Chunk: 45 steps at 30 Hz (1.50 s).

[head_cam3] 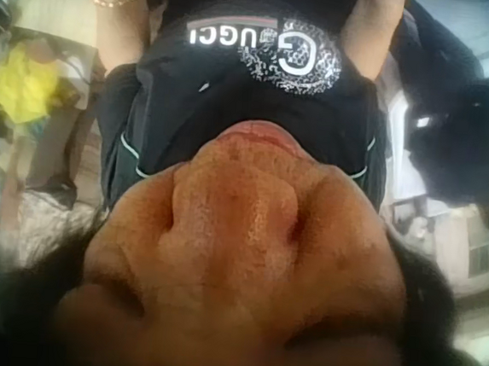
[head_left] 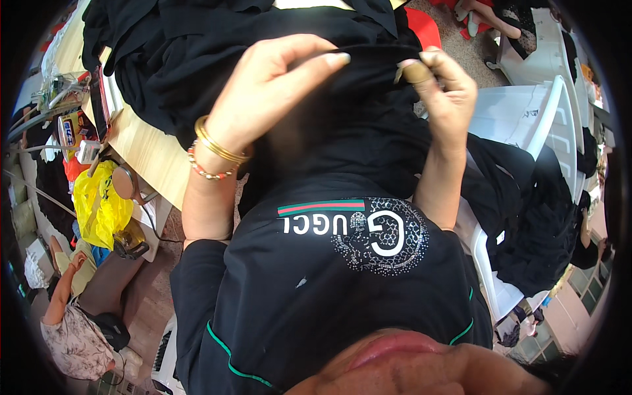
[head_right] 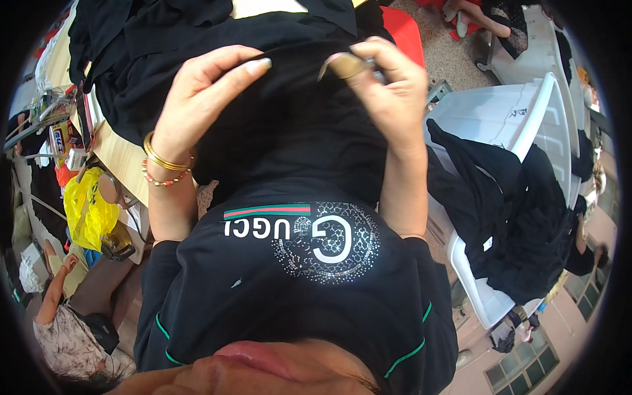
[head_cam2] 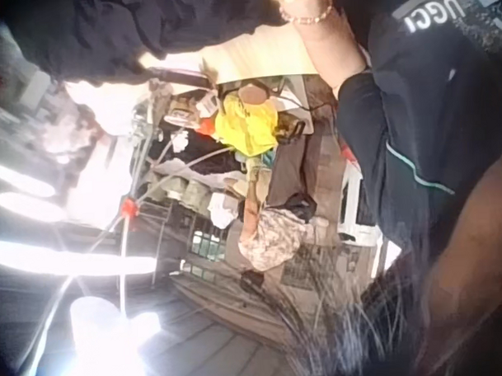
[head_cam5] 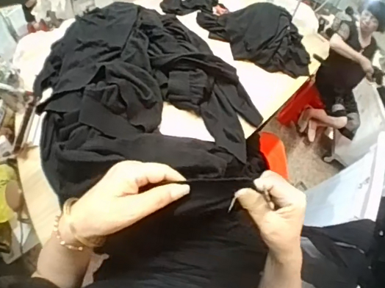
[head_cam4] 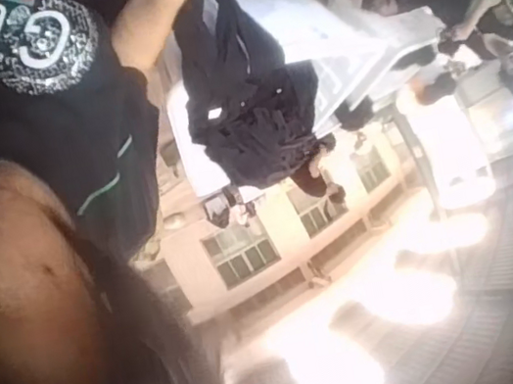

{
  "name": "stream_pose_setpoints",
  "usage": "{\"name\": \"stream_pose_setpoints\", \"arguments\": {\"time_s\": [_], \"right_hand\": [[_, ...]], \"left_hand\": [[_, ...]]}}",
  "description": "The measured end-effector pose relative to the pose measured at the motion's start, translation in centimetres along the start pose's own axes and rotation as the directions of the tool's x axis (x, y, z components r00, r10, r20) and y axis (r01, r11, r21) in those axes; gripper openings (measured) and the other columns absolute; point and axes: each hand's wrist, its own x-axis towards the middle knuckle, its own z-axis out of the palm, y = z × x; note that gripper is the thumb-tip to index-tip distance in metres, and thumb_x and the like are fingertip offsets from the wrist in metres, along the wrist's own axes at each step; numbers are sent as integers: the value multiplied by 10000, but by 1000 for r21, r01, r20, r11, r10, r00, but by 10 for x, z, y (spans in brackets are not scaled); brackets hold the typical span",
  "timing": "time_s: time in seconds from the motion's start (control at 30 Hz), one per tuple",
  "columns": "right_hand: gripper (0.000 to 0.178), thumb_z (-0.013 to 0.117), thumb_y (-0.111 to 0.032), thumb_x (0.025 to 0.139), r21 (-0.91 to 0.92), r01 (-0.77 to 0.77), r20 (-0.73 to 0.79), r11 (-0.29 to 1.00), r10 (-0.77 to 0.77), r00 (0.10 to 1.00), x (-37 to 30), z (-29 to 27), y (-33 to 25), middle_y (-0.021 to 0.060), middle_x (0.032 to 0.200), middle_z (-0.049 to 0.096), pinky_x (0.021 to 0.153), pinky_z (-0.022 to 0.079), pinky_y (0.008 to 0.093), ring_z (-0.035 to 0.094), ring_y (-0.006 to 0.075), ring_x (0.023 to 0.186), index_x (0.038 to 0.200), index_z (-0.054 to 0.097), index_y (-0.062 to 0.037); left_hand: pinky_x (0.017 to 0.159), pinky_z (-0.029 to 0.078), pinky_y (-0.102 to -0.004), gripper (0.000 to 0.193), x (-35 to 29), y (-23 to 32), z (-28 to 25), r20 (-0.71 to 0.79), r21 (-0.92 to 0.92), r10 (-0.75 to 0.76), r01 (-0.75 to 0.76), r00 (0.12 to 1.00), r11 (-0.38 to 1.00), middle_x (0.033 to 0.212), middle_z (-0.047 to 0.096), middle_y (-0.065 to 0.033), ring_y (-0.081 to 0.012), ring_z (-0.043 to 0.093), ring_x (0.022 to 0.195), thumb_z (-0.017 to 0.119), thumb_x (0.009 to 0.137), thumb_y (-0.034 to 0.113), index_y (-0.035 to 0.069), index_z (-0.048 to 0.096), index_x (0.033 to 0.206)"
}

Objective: Trimming loose threads from black shirts using small snips in a factory setting.

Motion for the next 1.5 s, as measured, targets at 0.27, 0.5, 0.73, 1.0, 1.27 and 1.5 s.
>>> {"name": "stream_pose_setpoints", "arguments": {"time_s": [0.27, 0.5, 0.73, 1.0, 1.27, 1.5], "right_hand": [[306, 790, -80, 789, -234, 144, 43, 962, -138, 989, 8, 20, -18, 42, 938, 665, 760, 488, 239, 618, 118, 825, 1077, 698, -36], [412, 804, -82, 745, -279, 356, 201, 892, -308, 930, 9, 33, -14, 46, 848, 621, 645, 487, 253, 602, 137, 730, 1147, 718, -78], [372, 805, -117, 748, -329, 353, 204, 876, -299, 932, 13, 38, -9, 35, 791, 592, 591, 458, 250, 581, 130, 685, 1115, 741, -114], [354, 797, -102, 769, -257, 304, 226, 917, -249, 942, 17, 38, -10, 30, 804, 583, 601, 449, 236, 569, 112, 693, 1118, 738, -107], [174, 748, -13, 767, 4, 95, 294, 995, -92, 951, 17, 26, -9, 21, 794, 603, 626, 436, 224, 550, 78, 705, 915, 658, 5], [197, 780, -63, 821, -28, 59, 44, 998, -58, 997, 27, 7, -12, -34, 816, 642, 645, 439, 192, 545, 36, 714, 993, 704, -4]], "left_hand": [[859, 470, -201, 228, -7, -21, -2, -103, -487, 5, -55, 995, 872, 1015, 694, -9, -70, 622, 934, 634, 949, 118, -15, 681, 1128], [895, 467, -209, 235, -9, -20, -2, -97, -527, -25, -30, 995, 849, 1063, 693, -37, -85, 629, 974, 618, 954, 96, -22, 667, 1151], [864, 478, -201, 234, -8, -14, 5, -100, -405, 19, -58, 995, 913, 1064, 694, -40, -71, 621, 948, 611, 961, 85, -27, 663, 1159], [847, 481, -198, 230, -7, -15, 0, -88, -428, 20, -56, 996, 902, 1050, 694, -34, -67, 618, 938, 620, 957, 87, -25, 667, 1152], [776, 475, -191, 191, -10, 0, -7, -54, -200, 47, -57, 997, 978, 962, 683, 16, -25, 578, 867, 637, 945, 91, -26, 673, 1092], [850, 460, -197, 207, -20, 3, -37, -31, -262, -24, 15, 999, 965, 994, 660, 12, -50, 584, 943, 620, 965, 132, -12, 666, 1106]]}}
